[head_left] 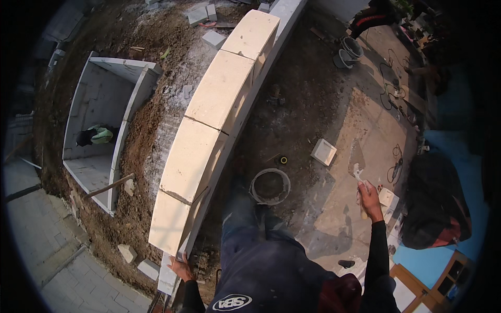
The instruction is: The person applies mortar to a concrete wall using a trowel and places decorative concrete blocks along the top edge. They use a hammer and a level to position and secure the blocks and continue adding mortar between the blocks.
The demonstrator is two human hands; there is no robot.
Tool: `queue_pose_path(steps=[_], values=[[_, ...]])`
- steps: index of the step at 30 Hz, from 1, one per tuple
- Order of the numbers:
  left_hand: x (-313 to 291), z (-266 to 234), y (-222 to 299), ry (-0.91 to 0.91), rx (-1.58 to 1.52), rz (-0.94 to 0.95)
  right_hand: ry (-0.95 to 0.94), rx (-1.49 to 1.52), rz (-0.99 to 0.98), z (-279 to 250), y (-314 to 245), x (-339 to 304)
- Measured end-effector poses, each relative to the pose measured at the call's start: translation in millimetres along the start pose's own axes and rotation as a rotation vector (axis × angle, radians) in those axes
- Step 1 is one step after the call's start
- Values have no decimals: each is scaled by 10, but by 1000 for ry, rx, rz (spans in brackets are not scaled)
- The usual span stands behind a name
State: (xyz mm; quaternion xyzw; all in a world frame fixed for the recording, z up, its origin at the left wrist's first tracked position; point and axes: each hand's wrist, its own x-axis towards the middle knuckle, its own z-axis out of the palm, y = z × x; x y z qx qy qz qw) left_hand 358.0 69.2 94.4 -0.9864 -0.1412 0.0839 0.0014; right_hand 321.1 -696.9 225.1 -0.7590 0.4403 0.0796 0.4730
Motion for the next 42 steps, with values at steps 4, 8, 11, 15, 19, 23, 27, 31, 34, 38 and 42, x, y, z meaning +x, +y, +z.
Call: queue_pose_path(steps=[4, 8, 11, 15, 19, 23, 27, 31, 34, 38, 42], values=[[-231, -430, 520, -9, -64, 197, 279, -21, 351, 790, 2994, -1169], [-287, -840, 1294, -142, -268, 367, 88, 486, 890, 1727, 4539, -2820], [-72, -855, 2168, -238, -286, 505, 27, 492, 1297, 2107, 4586, -3738], [207, -447, 3392, -329, -271, 684, -34, 454, 1219, 2469, 4685, -4208], [408, -4, 4393, -246, -707, 986, -220, 201, 1044, 2985, 5010, -4522], [222, 351, 5102, -635, -578, 772, -246, 115, 1043, 3152, 5061, -4710], [352, 957, 5092, -553, -546, 688, -161, 255, 1092, 2820, 4818, -3918], [322, 1712, 4910, -436, -571, 647, -72, 279, 1084, 2369, 4926, -3413], [304, 2213, 4970, -402, -605, 503, -17, 238, 1043, 1920, 5326, -3005], [282, 2650, 4739, -384, -428, 292, -85, -169, 861, 1388, 6019, -3177], [179, 2880, 4387, -412, -205, 314, -167, -141, 985, 251, 6045, -3635]])
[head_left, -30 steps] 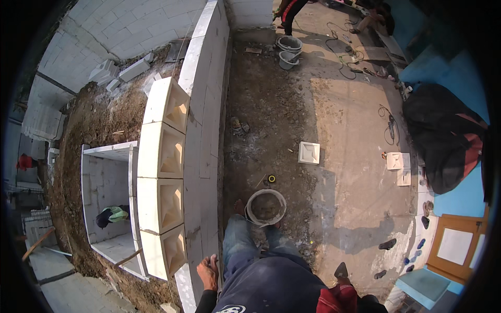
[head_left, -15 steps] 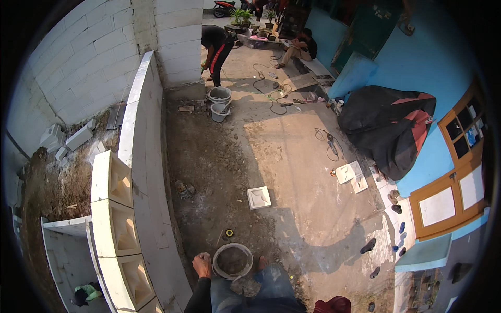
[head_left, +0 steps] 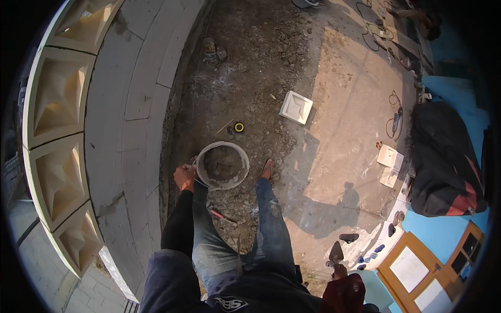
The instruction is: The person applies mortar to a concrete wall using a trowel and places decorative concrete blocks along the top edge. They use a hammer and a level to position and secure the blocks and continue adding mortar between the blocks.
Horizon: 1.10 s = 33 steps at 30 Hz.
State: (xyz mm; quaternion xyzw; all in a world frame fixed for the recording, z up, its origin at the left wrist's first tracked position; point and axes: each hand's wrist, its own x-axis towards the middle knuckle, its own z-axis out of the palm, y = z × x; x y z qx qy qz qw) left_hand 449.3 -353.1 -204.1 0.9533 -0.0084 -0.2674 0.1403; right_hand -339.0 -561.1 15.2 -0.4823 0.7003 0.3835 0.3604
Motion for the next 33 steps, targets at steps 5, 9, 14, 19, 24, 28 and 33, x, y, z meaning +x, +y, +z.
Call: queue_pose_path(steps=[5, 9, 14, 19, 24, 28, 33], values=[[117, 176, 6, 139, -117, -87, 77, 307, 168, -817, -1015, -29], [86, 825, -416, 142, -135, 28, 13, 246, 199, -696, -692, 102], [510, 1277, -1155, 1, 48, -283, -111, 138, 170, -275, -364, 64], [177, 1670, -848, -36, -132, -188, -113, -14, 103, -72, 854, -130], [-575, 1720, -258, -162, -549, -58, -219, 245, 345, 98, -206, -189], [-739, 1457, 360, -251, -739, -120, -218, 343, 131, 289, -411, 21], [-708, 512, 1218, -312, -668, -161, -247, 398, 245, 297, -271, 63]])
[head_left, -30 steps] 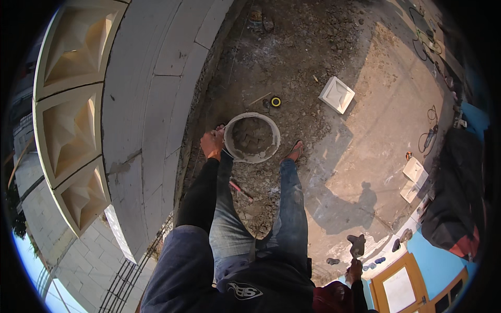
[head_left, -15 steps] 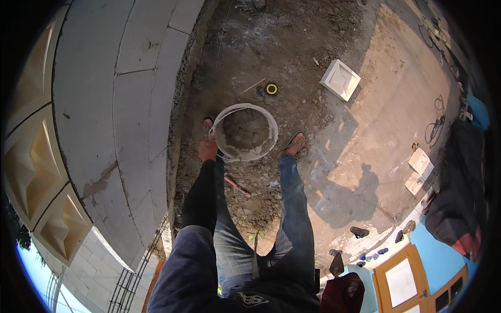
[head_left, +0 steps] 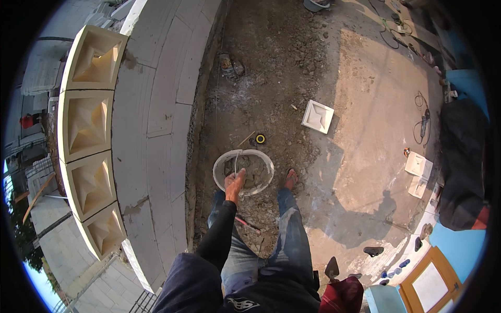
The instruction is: The person applies mortar to a concrete wall using a trowel and places decorative concrete blocks along the top edge. They use a hammer and a level to position and secure the blocks and continue adding mortar between the blocks.
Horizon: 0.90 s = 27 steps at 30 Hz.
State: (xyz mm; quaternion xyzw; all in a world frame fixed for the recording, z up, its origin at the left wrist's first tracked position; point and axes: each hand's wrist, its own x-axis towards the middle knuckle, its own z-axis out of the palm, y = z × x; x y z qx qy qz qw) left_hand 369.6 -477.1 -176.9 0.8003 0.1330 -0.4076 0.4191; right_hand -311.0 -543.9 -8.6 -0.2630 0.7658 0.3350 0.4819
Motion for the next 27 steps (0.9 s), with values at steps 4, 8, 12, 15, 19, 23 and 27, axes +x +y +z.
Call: queue_pose_path(steps=[4, 8, 12, 15, 19, 23, 27], values=[[-673, -146, 1264, -20, -54, 137, -56, 64, 55, 5, 294, 523], [-1014, -35, 2218, -71, -65, 248, 49, -47, -3, -52, -120, 975], [-1003, 34, 2763, -93, -68, 275, 83, -232, -220, -444, -1112, 1157], [-887, 212, 3213, -189, -127, 348, 121, -175, -285, -705, -1973, 875], [-460, 435, 3702, -244, -97, 365, 173, -79, -358, -1040, -2932, 262], [215, 859, 4219, -248, -112, 366, 223, -4, -421, -1214, -3871, -573], [786, 1098, 4529, -275, -12, 300, 284, 41, -416, -1391, -4480, -1353]])
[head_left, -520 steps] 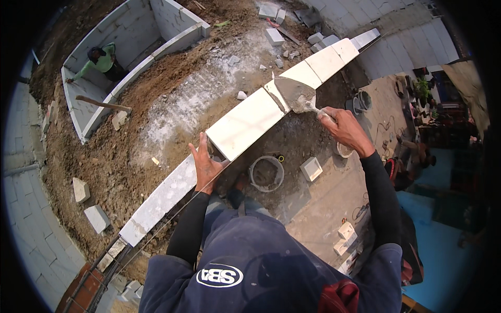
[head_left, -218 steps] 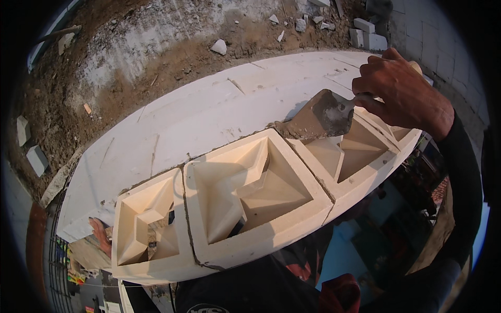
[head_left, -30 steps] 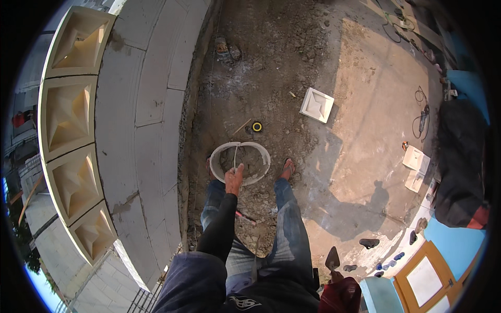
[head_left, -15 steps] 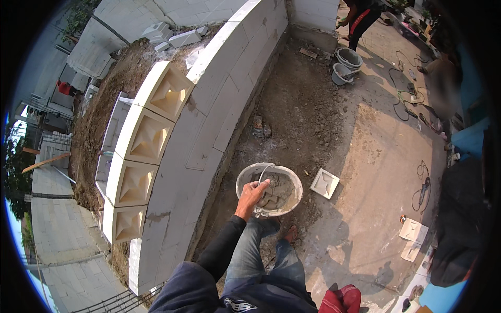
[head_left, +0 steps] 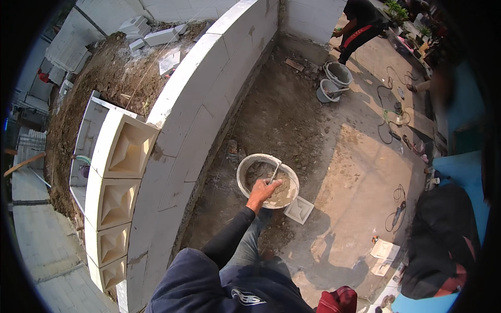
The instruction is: The person applies mortar to a concrete wall using a trowel and places decorative concrete blocks along the top edge. They use a hammer and a level to position and secure the blocks and continue adding mortar between the blocks.
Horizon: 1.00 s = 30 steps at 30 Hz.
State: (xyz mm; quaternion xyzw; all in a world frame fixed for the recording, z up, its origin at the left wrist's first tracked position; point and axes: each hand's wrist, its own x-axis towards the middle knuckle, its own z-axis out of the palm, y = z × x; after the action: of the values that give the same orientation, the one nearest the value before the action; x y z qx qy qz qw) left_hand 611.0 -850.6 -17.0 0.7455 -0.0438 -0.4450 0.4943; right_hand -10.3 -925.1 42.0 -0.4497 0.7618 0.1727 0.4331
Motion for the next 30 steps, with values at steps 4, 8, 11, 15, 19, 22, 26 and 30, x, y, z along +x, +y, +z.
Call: queue_pose_path(steps=[4, 8, 11, 15, 19, 22, 26, 30], values=[[472, -65, 105, 23, -20, -26, 28, -25, 41, -289, -560, -344], [920, -170, 422, 9, 25, -64, 40, -41, 84, -476, -953, -458], [1256, -237, 736, 48, 34, -25, 48, -44, 131, -593, -1062, -450], [1777, -486, 884, 95, 3, -74, -7, -103, 198, -583, -1043, -319], [2231, -763, 1001, 106, 15, -84, -111, -261, 218, 67, -1704, 445], [2750, -729, 950, 197, 73, -105, -107, -293, 191, 301, -2553, 1112], [3392, -707, 540, 230, 83, -137, -41, -283, 16, 201, -3671, 1747], [3824, -684, 401, 199, 101, -139, -1, -272, -130, 323, -4836, 1908]])
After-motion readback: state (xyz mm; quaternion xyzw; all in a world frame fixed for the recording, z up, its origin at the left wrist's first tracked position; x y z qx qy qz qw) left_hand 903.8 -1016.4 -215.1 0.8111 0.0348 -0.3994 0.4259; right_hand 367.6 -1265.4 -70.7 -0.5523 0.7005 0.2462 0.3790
